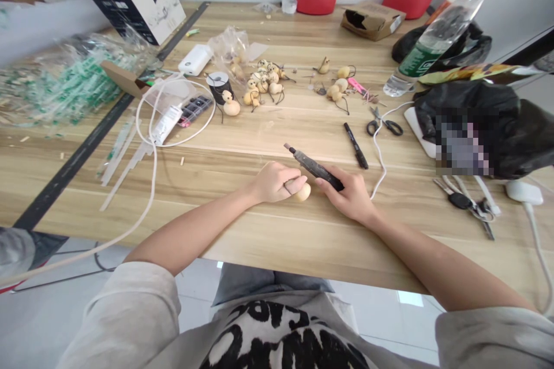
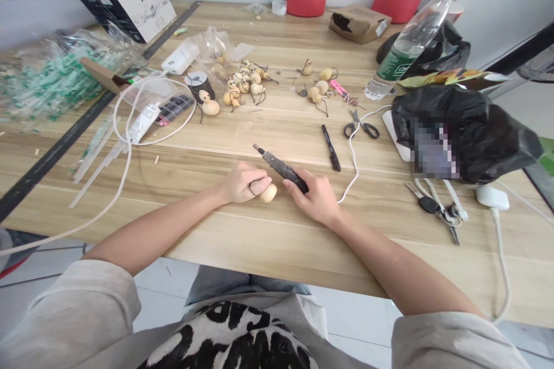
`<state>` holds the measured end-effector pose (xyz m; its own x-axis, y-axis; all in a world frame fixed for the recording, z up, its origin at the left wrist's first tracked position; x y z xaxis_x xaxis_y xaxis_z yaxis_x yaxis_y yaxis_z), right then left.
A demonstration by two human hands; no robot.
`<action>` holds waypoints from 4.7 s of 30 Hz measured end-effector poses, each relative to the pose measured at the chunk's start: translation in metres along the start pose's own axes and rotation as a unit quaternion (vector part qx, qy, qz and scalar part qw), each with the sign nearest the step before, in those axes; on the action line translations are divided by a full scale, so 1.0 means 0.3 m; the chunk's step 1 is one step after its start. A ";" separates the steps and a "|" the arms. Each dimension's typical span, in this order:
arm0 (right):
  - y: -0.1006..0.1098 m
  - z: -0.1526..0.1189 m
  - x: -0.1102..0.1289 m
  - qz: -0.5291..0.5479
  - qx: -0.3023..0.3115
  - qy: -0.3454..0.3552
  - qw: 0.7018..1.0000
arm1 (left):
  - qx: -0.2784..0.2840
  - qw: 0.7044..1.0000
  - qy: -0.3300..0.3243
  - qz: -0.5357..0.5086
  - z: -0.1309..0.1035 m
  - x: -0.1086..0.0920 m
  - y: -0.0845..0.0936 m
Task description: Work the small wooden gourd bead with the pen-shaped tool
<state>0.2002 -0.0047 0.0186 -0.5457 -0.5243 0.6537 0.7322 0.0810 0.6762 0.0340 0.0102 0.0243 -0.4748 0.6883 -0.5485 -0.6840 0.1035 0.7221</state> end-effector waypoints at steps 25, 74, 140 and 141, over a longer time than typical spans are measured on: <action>-0.002 -0.001 0.000 0.004 0.010 -0.012 1.000 | 0.004 1.000 0.026 0.006 -0.003 0.009 -0.007; -0.004 0.000 0.006 0.009 0.016 -0.011 1.000 | 0.000 1.000 0.019 0.006 -0.001 0.000 -0.005; 0.010 -0.002 -0.015 0.017 -0.049 -0.006 0.999 | -0.195 0.887 0.322 -0.269 0.000 0.176 0.018; 0.010 -0.001 -0.014 0.018 -0.048 -0.005 0.999 | -0.194 0.886 0.324 -0.270 0.001 0.175 0.018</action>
<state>0.2048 -0.0026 0.0178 -0.5226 -0.5133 0.6807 0.7869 0.0169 0.6168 0.0055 0.0471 -0.0007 -0.1536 0.0443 -0.9871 -0.9872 -0.0492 0.1514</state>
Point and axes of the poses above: each hand's wrist, its own z-axis towards the middle knuckle, its own y-axis out of the back of the hand, x = y × z, the point moved 5 cm from there along z, towards the middle knuckle, and after that the axes turned 8 degrees about y, right-handed, at the moved point
